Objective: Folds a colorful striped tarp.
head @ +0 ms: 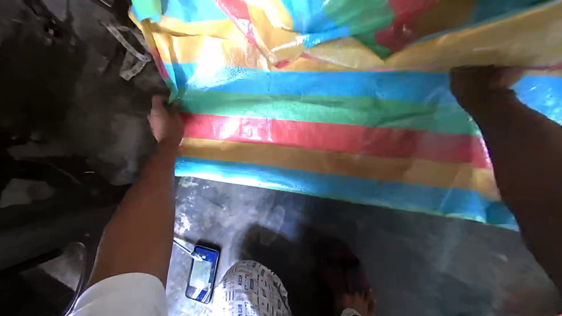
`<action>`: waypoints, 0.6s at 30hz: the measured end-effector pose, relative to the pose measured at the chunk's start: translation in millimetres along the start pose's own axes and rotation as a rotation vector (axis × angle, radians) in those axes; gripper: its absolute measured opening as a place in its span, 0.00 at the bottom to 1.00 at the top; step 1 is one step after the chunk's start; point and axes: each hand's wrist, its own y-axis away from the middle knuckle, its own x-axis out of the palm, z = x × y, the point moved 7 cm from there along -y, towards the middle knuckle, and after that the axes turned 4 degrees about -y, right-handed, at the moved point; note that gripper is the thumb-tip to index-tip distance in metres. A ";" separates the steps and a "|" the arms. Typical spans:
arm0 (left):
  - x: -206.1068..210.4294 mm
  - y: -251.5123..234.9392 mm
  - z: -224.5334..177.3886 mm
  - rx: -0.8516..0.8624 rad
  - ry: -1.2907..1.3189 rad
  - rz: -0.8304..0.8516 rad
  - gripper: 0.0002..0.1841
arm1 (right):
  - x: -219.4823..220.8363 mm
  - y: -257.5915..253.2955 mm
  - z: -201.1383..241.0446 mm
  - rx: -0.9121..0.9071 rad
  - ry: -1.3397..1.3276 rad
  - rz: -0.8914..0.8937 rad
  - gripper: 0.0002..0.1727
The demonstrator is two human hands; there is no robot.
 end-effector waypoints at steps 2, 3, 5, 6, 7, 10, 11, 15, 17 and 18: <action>2.0 -1.9 2.2 -0.081 -0.032 -0.031 0.28 | -9.0 -3.6 10.9 0.098 -0.111 -0.049 0.25; -0.1 6.1 -1.2 -0.127 -0.033 -0.092 0.32 | -9.7 -1.1 16.2 0.111 -0.197 -0.065 0.26; -6.2 42.7 -13.9 -0.117 0.027 -0.231 0.42 | -0.1 2.4 20.3 0.057 -0.308 -0.149 0.26; -7.0 70.8 -20.0 -0.075 0.081 -0.288 0.46 | 8.2 7.8 21.1 0.023 -0.332 -0.168 0.27; -3.6 105.7 -23.4 -0.041 0.161 -0.315 0.48 | 15.7 18.4 20.9 0.013 -0.385 -0.145 0.28; 34.1 228.6 -22.8 -0.272 0.629 -0.094 0.42 | 36.7 96.3 15.3 -0.032 -0.699 -0.226 0.39; 53.9 263.7 -19.5 -0.460 0.772 0.036 0.37 | 49.5 132.5 14.1 -0.050 -0.729 -0.249 0.38; 105.2 312.3 -23.9 -0.737 1.120 0.373 0.30 | 126.2 270.8 -28.5 0.119 -0.772 -0.232 0.36; 110.5 299.1 -31.5 -0.711 1.149 0.382 0.30 | 142.3 313.2 -66.2 0.246 -0.768 -0.304 0.38; 112.8 290.2 -36.6 -0.686 1.155 0.403 0.30 | 142.6 325.8 -86.4 0.321 -0.780 -0.340 0.39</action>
